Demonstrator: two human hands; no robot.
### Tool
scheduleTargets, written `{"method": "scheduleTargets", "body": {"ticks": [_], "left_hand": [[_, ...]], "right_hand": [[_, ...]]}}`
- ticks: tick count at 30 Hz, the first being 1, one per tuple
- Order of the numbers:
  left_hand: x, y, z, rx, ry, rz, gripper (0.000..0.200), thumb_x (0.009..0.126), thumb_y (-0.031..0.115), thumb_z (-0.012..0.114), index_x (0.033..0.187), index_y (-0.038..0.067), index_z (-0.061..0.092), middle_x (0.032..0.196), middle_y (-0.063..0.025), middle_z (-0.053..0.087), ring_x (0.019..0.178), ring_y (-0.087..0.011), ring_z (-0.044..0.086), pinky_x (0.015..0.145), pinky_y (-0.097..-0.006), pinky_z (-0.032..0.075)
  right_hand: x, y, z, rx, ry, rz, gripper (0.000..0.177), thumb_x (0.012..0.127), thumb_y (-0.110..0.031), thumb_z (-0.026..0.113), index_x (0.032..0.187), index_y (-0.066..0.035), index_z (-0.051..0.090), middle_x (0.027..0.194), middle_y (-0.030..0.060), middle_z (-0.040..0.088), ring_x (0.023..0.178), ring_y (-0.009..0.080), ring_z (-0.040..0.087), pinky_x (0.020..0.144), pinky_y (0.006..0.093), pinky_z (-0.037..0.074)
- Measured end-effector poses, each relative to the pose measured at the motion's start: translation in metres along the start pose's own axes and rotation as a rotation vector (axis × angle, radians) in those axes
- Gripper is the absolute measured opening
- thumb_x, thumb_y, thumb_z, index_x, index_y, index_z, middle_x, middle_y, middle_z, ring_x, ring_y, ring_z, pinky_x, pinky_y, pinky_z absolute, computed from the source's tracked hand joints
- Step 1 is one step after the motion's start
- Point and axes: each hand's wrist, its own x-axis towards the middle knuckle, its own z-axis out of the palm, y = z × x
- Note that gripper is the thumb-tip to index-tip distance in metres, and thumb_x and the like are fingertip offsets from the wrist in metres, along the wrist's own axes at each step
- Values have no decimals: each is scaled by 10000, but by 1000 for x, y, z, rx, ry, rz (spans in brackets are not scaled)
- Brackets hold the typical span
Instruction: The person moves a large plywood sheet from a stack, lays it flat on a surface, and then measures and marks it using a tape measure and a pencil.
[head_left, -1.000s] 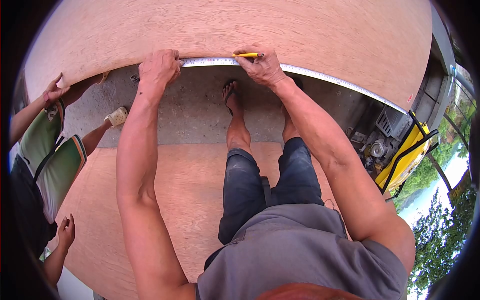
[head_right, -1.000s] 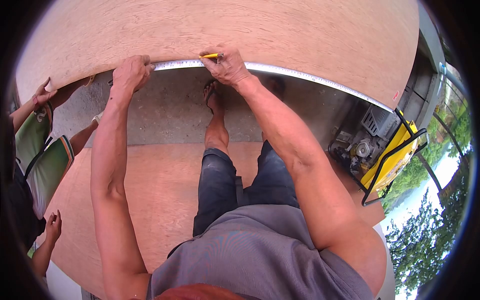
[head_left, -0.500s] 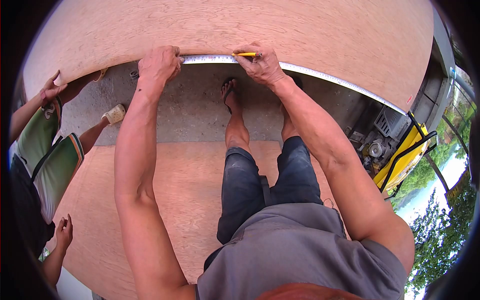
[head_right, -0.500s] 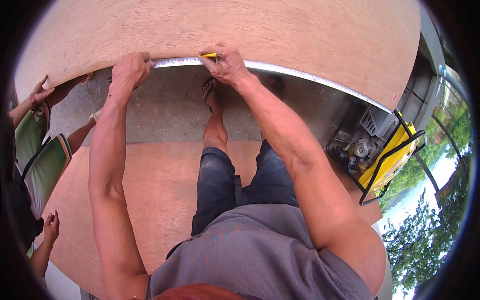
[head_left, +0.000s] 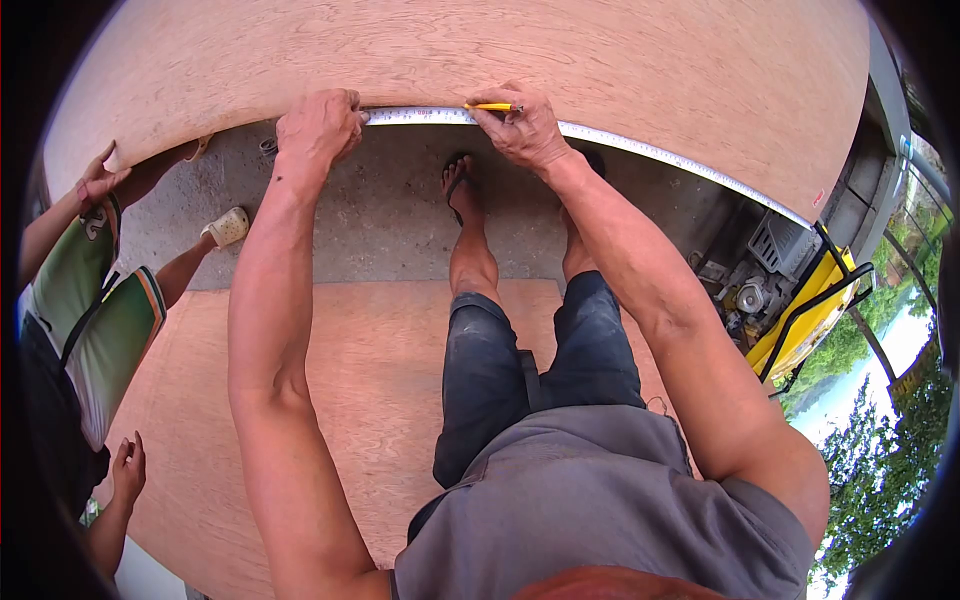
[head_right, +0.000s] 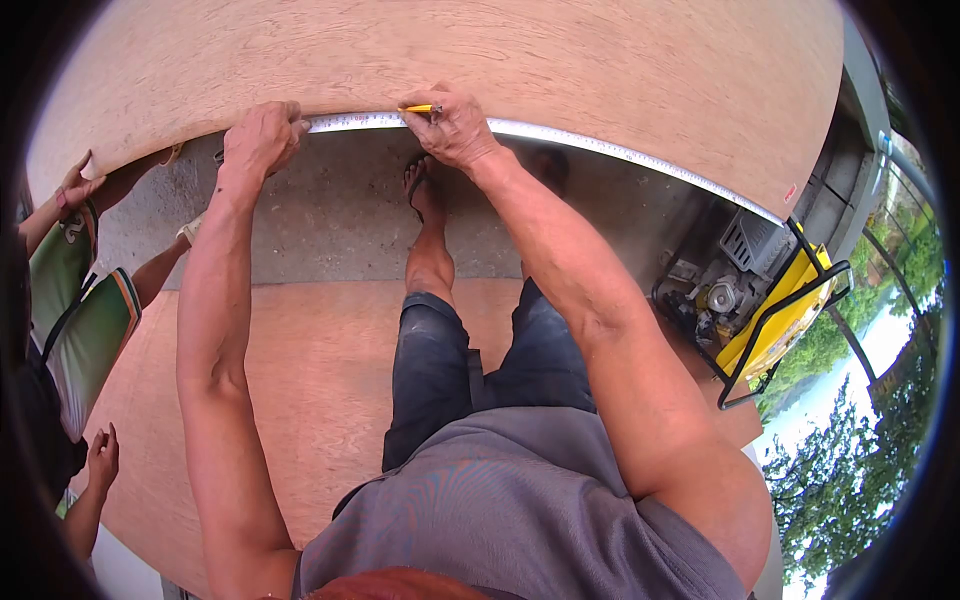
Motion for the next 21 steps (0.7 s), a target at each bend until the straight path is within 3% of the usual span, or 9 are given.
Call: {"method": "scheduleTargets", "body": {"ticks": [21], "left_hand": [[5,2,-1,-16,-52,10,259,847,296,574,938,62,638,934,-195,640,944,-357,599,791,-451,462]], "right_hand": [[2,10,6,26,21,5,119,757,-134,673,856,-71,655,754,91,647,730,271,597,667,343,492]]}}
